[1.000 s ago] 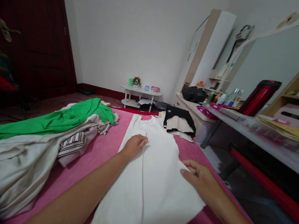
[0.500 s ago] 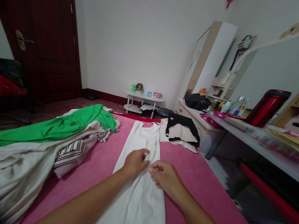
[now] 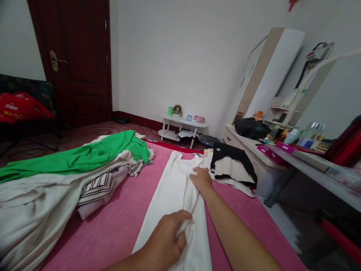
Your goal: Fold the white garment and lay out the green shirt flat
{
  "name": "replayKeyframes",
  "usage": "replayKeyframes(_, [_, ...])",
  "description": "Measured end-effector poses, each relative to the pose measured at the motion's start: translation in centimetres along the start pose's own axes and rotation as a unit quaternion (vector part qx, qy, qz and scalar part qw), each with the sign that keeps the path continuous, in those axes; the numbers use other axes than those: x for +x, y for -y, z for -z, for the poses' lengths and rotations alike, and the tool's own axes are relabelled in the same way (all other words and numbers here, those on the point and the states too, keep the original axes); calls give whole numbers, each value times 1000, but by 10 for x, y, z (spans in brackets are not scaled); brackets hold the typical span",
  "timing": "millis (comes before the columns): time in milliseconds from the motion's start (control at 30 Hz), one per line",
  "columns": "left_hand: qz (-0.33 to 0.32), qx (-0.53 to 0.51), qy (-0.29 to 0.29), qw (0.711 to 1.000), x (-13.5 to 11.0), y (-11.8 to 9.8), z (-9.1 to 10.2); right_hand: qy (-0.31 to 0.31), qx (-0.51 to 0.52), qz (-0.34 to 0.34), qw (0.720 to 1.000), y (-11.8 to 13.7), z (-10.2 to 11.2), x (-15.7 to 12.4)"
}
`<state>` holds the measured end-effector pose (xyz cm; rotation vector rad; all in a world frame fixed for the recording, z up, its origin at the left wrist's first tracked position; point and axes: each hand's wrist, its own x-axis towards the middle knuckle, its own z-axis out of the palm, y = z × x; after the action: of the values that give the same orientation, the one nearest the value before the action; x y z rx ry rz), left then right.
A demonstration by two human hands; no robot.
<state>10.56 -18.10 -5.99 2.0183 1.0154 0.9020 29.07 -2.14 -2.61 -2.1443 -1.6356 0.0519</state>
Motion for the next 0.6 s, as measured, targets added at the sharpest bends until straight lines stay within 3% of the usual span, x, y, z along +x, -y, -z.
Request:
replayKeyframes(133, [1, -15, -9, 1000, 2, -2, 0, 8, -117, -8, 993, 5, 1, 17])
replayKeyframes(300, [-36, -5, 22, 999, 5, -1, 0, 14, -200, 9, 980, 8, -3, 29])
replayKeyframes(467, [-61, -13, 15, 998, 6, 4, -2, -2, -219, 39, 975, 10, -11, 34])
replayKeyframes(600, [-79, -18, 14, 997, 6, 6, -4, -11, -189, 0, 982, -2, -10, 42])
